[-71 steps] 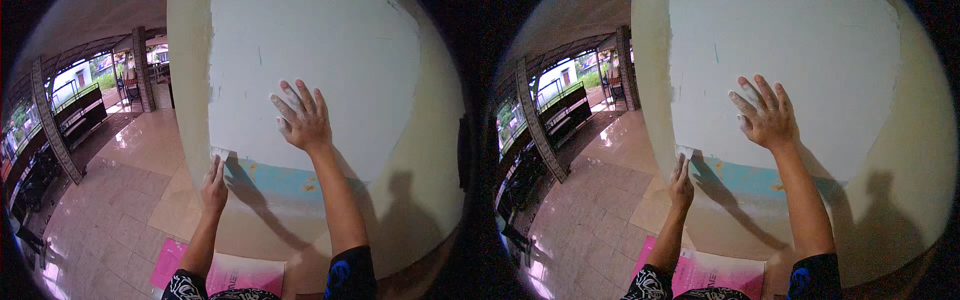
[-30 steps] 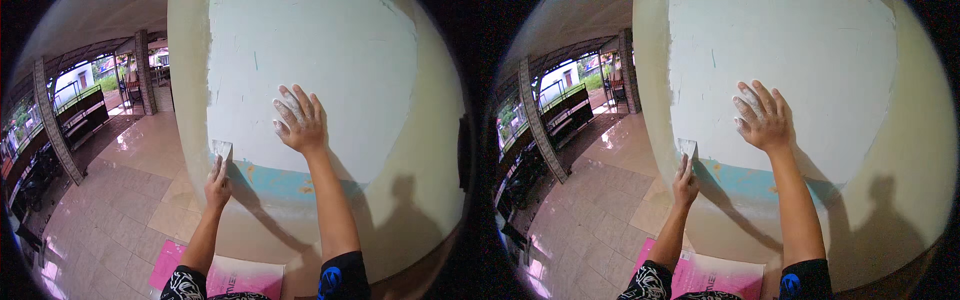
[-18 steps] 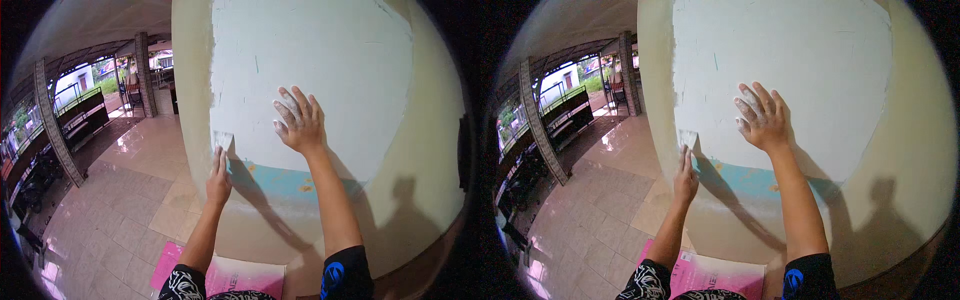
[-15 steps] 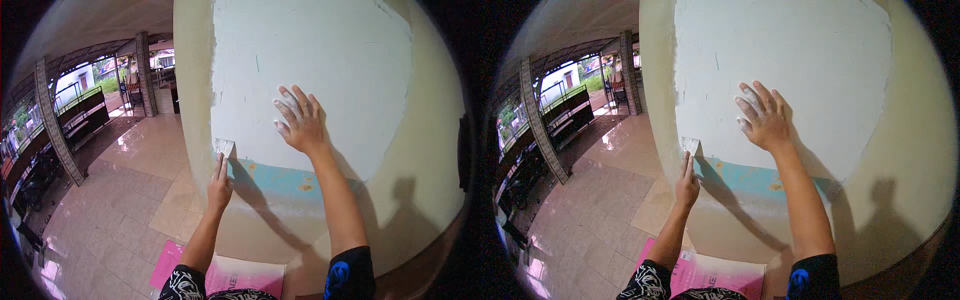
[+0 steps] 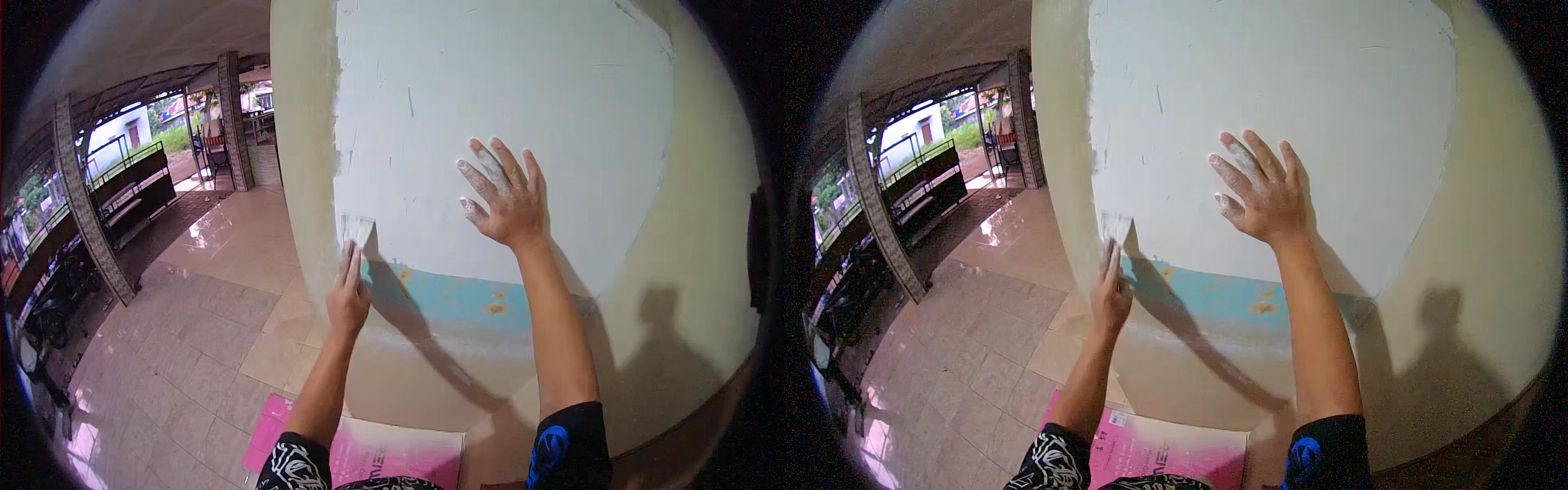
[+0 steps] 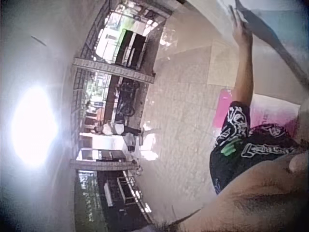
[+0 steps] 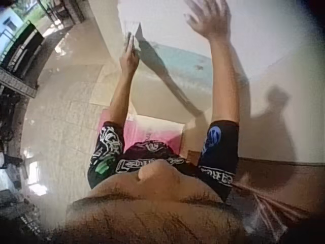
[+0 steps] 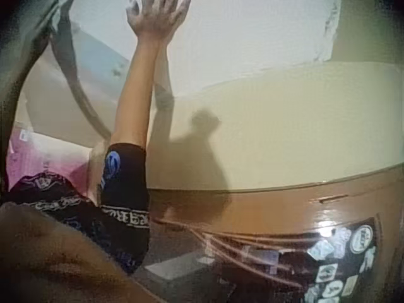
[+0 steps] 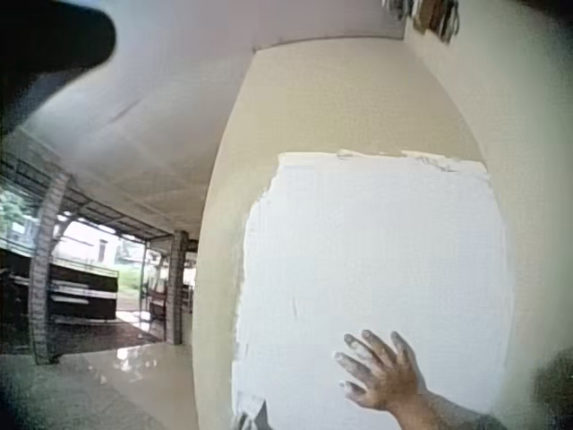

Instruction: The person applies and smooths plaster onto a wall using a putty knife.

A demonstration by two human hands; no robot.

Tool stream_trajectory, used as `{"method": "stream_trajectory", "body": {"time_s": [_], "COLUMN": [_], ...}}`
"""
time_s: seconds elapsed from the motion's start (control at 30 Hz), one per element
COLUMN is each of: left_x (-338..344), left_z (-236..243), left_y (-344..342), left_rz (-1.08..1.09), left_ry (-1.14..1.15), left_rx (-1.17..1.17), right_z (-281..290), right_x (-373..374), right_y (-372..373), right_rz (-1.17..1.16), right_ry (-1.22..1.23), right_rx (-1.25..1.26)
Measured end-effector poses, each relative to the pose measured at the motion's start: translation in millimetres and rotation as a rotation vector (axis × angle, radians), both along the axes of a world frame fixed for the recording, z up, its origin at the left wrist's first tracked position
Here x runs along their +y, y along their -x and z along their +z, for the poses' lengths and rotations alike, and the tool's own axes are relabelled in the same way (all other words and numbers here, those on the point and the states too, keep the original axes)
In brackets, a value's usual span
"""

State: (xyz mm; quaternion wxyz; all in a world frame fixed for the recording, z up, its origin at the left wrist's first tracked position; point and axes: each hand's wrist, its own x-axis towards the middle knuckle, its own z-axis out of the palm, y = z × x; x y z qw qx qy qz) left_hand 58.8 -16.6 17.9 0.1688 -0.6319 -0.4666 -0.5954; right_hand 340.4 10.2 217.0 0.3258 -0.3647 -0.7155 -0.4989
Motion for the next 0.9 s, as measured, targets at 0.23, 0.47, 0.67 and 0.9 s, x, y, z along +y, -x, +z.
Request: {"method": "stream_trajectory", "body": {"time_s": [0.23, 0.47, 0.67, 0.9], "left_x": [7, 9, 5, 7], "left_z": [47, 4, 35, 4], "left_y": [-4, -1, -10, -1], "left_rz": [-0.038, 0.040, -0.027, -0.035], "left_ry": [0.040, -0.022, 0.063, 0.102], "left_rx": [0.009, 0.003, -0.038, -0.080], "right_z": [2, -1, 0, -3], "right_x": [1, 7, 7, 5], "right_y": [-3, 0, -6, 1], "right_rz": [0.051, 0.087, 0.077, 0.099], "right_ry": [-0.008, -0.014, -0.025, -0.020], "right_rx": [0.007, 0.018, 0.020, 0.016]}}
